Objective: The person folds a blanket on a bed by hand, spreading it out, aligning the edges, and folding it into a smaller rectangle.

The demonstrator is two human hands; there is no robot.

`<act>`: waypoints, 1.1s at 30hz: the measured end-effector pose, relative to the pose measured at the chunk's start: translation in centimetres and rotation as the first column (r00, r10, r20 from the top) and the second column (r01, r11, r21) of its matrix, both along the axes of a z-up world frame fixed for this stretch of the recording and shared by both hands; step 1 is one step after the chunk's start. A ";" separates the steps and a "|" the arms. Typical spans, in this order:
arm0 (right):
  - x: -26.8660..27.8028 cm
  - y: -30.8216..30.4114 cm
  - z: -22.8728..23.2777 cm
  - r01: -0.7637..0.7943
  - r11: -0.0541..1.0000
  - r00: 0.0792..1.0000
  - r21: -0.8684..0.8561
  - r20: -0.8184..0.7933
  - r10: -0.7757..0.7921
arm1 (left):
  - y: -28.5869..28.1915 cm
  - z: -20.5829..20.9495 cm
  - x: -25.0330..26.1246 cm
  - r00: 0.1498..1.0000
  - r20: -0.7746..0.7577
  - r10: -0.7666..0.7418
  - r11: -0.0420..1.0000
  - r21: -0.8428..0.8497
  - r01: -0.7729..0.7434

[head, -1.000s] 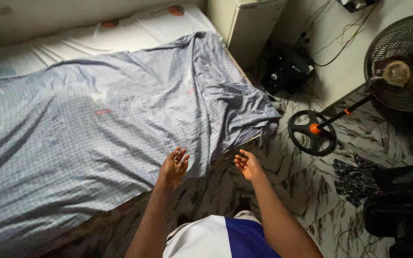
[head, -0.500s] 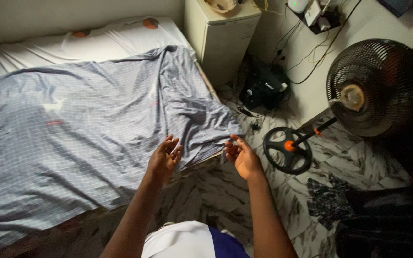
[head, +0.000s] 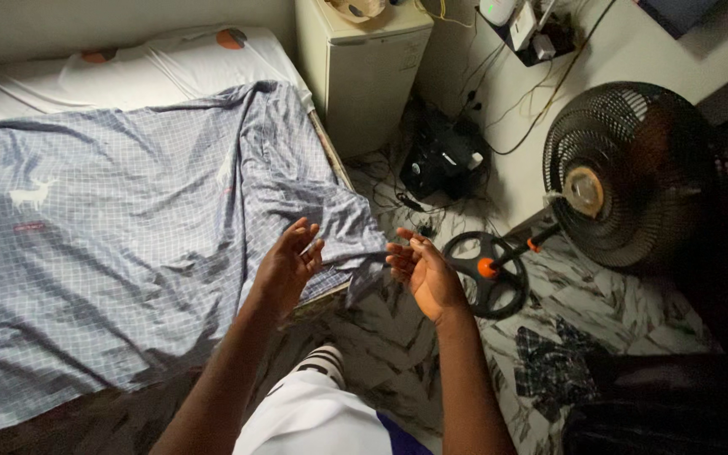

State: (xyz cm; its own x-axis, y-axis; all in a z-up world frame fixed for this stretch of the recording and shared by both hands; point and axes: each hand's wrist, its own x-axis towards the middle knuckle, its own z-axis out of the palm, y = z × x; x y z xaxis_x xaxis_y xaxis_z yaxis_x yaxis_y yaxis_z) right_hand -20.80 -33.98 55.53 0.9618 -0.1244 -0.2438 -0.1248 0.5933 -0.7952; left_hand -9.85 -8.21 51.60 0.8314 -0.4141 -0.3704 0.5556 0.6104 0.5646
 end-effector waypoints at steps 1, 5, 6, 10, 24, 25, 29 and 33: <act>0.9 -0.6 0.0 -0.005 1.000 1.000 -0.001 -0.002 0.005 | -0.5 -0.2 0.9 1.000 -0.002 0.005 1.000 -0.001 -0.005; 5.2 -3.2 -0.2 -0.056 0.996 0.998 -0.067 -0.034 0.054 | -3.0 -2.0 5.4 0.999 0.014 0.044 0.999 -0.009 -0.044; 6.4 -3.9 -0.2 -0.086 0.992 0.996 -0.091 -0.020 0.084 | -3.6 -2.5 6.8 0.997 -0.018 0.069 0.997 0.048 -0.068; 10.9 -7.2 0.2 -0.119 0.982 0.989 -0.144 -0.104 0.105 | -6.7 -5.0 12.6 0.994 -0.044 0.097 0.995 0.007 -0.097; 31.5 -12.0 0.6 -0.325 0.942 0.941 -0.088 -0.133 0.313 | -12.2 -0.6 25.5 0.958 -0.031 0.285 0.950 0.141 -0.278; 32.9 -11.8 0.1 -0.357 0.931 0.929 -0.082 -0.134 0.345 | -12.1 -0.5 25.9 0.948 -0.033 0.317 0.940 0.147 -0.309; 38.5 -12.0 -2.5 -0.453 0.887 0.884 -0.087 -0.171 0.435 | -11.6 -1.6 26.6 0.896 -0.063 0.440 0.890 0.165 -0.426; 44.9 -12.9 -5.7 -0.549 0.835 0.820 0.014 -0.182 0.542 | -12.1 -3.1 26.9 0.802 -0.079 0.592 0.802 0.163 -0.575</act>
State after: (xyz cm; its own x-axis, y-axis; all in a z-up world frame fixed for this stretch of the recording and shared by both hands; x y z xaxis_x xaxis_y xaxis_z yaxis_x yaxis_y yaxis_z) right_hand 24.06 -46.88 49.88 0.8183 0.3963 -0.4163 -0.5553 0.3578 -0.7508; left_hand 17.05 -20.26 48.50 0.8463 0.1916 -0.4971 0.1845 0.7699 0.6109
